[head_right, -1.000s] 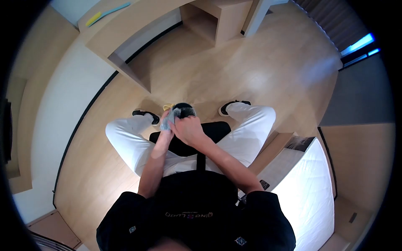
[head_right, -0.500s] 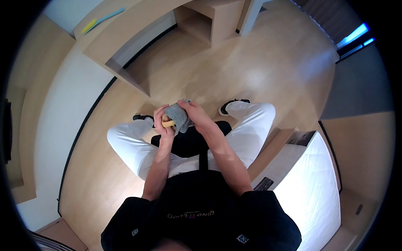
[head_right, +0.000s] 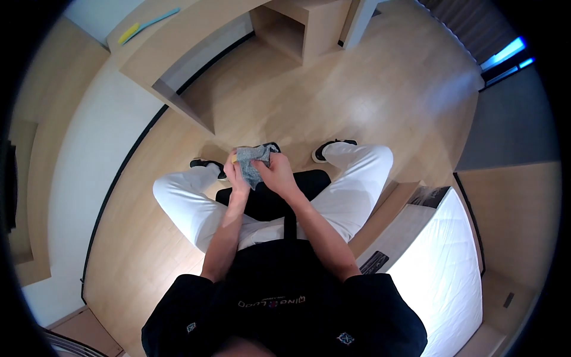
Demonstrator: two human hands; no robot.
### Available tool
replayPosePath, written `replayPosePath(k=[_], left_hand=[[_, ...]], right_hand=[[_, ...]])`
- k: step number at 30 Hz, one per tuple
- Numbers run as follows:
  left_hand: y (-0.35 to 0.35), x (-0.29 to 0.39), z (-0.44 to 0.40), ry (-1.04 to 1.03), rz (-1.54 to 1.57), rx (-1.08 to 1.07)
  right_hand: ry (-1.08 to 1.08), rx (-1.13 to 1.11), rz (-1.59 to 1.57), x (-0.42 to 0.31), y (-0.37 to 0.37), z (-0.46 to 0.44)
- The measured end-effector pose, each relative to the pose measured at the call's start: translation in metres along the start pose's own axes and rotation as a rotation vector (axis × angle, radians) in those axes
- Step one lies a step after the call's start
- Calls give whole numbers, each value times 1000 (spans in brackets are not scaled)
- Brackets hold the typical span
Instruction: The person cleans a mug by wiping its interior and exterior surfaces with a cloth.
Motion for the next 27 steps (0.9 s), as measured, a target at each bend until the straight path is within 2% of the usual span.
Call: replayPosePath(k=[1, 5, 7, 9, 10, 11, 13, 14, 16, 18, 19, 20, 21, 23, 24, 26, 27], left_hand=[[1, 15, -5, -146, -6, -7], [1, 38, -12, -245, -90, -25], [-5, 43, -9, -260, -191, -59], [-3, 48, -6, -277, -156, -41], [-2, 50, -4, -296, -118, -22], [-1, 52, -1, -309, -133, -2], [-1, 50, -1, -333, -132, 16], [1, 51, 0, -360, -136, 37], [-1, 54, -1, -386, -150, -1], [-3, 52, -2, -320, -202, -27], [-7, 25, 0, -103, -130, -73], [-6, 19, 2, -104, -134, -75], [-15, 9, 3, -12, -77, -221], [-35, -7, 8, 167, 44, -514], [-33, -4, 6, 165, 46, -519], [-43, -4, 22, 477, 481, -784], [-41, 10, 19, 420, 565, -793]], right_hand=[[8, -1, -60, -3, -1, 0], [-17, 67, -155, 21, 8, 5], [-150, 362, -258, 41, 29, 4], [-301, 276, -685, 37, 34, 0], [-340, 104, -811, 24, 32, -5], [-339, 106, -807, 14, 36, -6], [-539, -34, -782, 8, 26, 2], [-544, -29, -779, 8, 26, 5], [-391, -245, -492, -4, 14, 6], [-442, -236, -542, -2, 7, 9], [-323, -194, -457, -6, 10, 4], [-206, -150, -372, -12, 13, 1], [-205, -148, -376, -12, 16, 0], [-145, -101, -175, -15, 34, -4], [-143, -95, -175, -11, 39, -4], [-112, 31, -261, -1, 61, -2], [-105, 5, -207, -7, 68, -1]])
Point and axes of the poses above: each hand's wrist, its own z-axis away from the middle knuckle, its own y-axis out of the back of the hand, x = y × z, the point moved 7 cm from there along -z, towards the middle knuckle, and after that the axes turned 6 degrees about -z, right-handed, at the moved point
